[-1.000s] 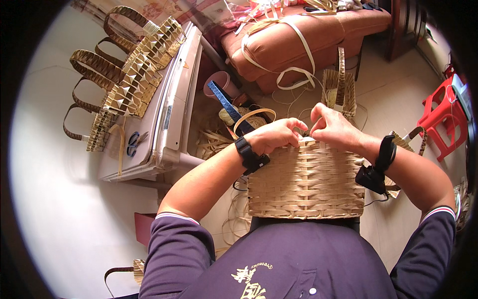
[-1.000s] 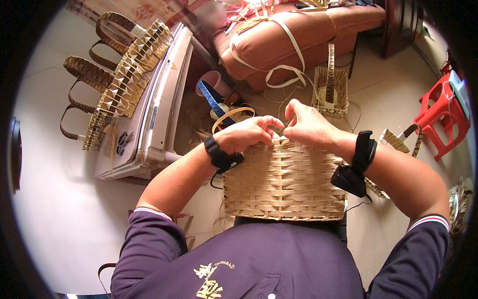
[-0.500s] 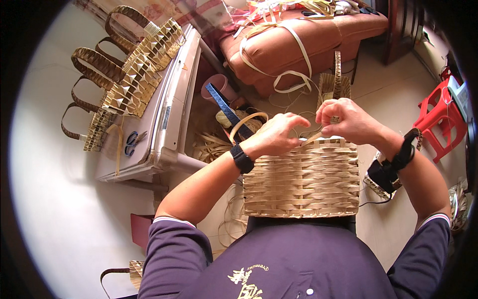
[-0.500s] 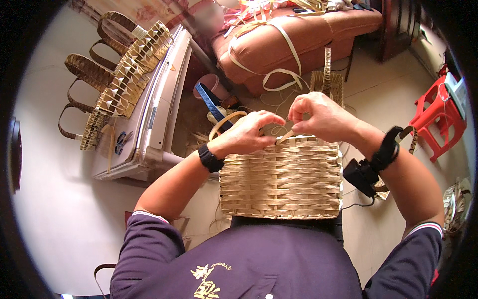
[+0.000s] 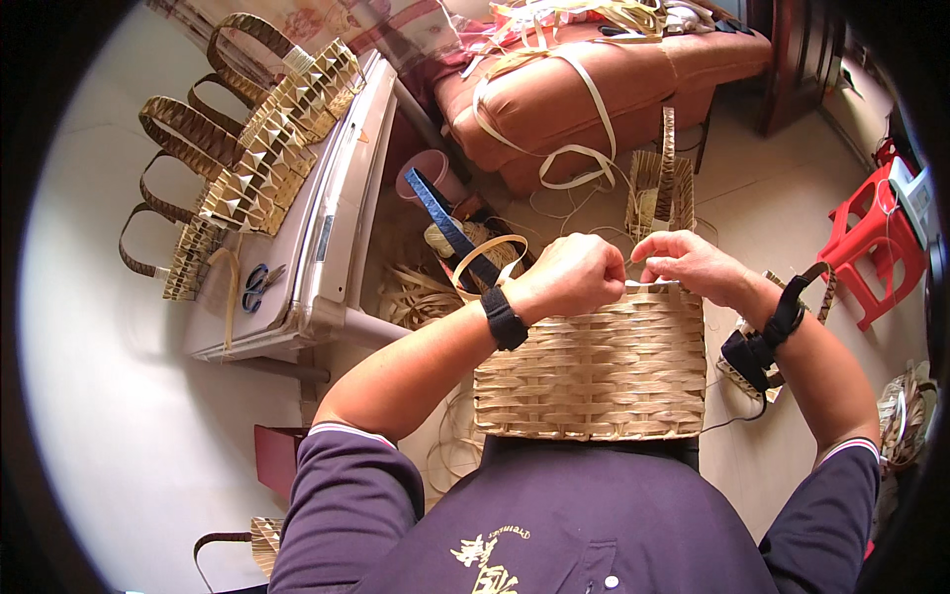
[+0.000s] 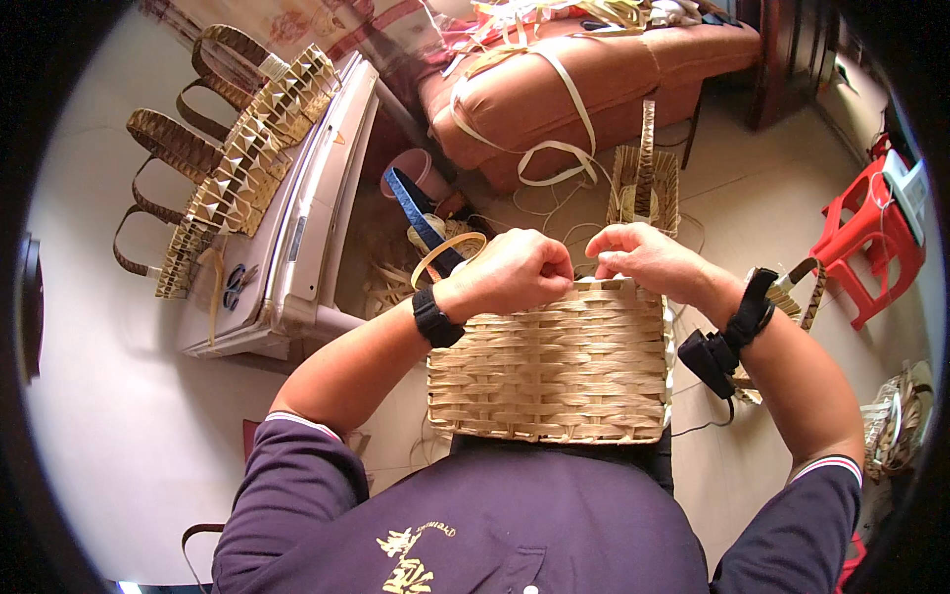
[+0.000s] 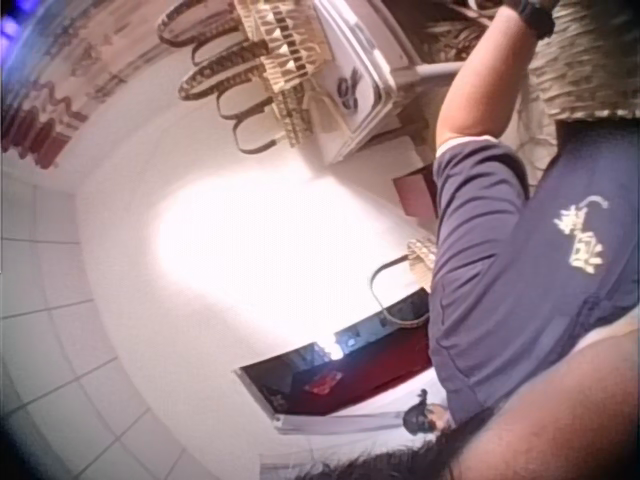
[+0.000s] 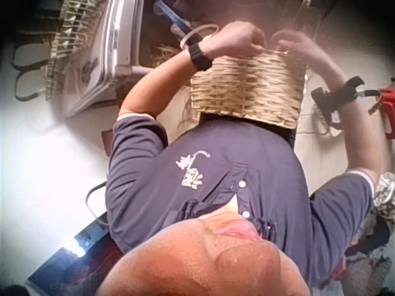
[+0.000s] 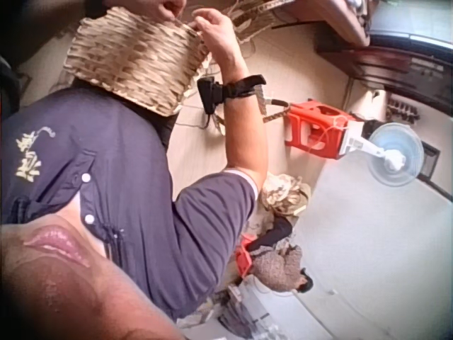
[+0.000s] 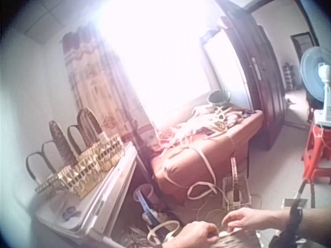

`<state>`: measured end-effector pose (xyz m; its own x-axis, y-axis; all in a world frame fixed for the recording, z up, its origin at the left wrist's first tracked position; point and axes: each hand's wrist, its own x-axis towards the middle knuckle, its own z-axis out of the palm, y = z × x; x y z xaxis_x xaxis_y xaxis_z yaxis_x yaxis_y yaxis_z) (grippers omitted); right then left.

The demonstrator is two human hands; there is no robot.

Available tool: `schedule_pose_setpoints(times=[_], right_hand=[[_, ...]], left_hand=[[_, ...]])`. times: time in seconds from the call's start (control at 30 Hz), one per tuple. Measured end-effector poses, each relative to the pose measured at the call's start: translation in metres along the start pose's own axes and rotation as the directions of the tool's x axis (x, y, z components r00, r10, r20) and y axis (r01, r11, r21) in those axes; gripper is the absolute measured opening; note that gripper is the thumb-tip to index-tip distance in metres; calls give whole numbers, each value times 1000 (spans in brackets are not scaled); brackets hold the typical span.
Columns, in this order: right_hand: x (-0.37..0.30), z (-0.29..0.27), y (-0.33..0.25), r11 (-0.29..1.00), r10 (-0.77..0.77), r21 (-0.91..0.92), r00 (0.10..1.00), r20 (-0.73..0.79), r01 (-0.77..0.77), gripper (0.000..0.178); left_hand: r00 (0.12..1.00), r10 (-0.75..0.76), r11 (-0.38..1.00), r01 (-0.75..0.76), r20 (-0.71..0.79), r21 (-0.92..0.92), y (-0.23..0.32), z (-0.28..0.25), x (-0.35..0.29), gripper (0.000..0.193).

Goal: The person weaves a basket, inserting thin strips of material through the existing structure, trimming excess material with shears, and attaching a pre-made woven handle and dark-colored decorative element to the side.

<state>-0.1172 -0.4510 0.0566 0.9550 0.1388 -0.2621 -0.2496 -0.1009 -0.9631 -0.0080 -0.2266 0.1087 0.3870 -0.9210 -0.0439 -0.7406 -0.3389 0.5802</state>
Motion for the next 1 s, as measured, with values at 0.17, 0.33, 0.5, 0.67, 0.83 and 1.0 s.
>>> schedule_pose_setpoints(times=[0.17,0.33,0.5,0.67,0.83,1.0], right_hand=[[6,13,1,997,67,46,996,-51,-65,25],[0,20,2,992,-22,-130,973,-228,-8,24],[-4,13,-3,981,79,-155,966,-244,-119,35],[-11,23,-14,983,108,-119,963,-248,-141,43],[-12,26,-16,976,91,-173,967,-238,-135,45],[-14,28,-12,978,189,-43,960,-208,-202,48]], left_hand=[[999,-39,966,33,20,257,9,-1,-2,16],[998,-64,964,63,-4,258,6,6,1,16],[999,-34,965,39,-20,259,5,12,3,17],[996,-91,917,75,23,391,7,16,4,17],[999,-32,911,38,-21,410,2,23,6,17],[993,95,894,-53,-72,444,5,26,1,18]])
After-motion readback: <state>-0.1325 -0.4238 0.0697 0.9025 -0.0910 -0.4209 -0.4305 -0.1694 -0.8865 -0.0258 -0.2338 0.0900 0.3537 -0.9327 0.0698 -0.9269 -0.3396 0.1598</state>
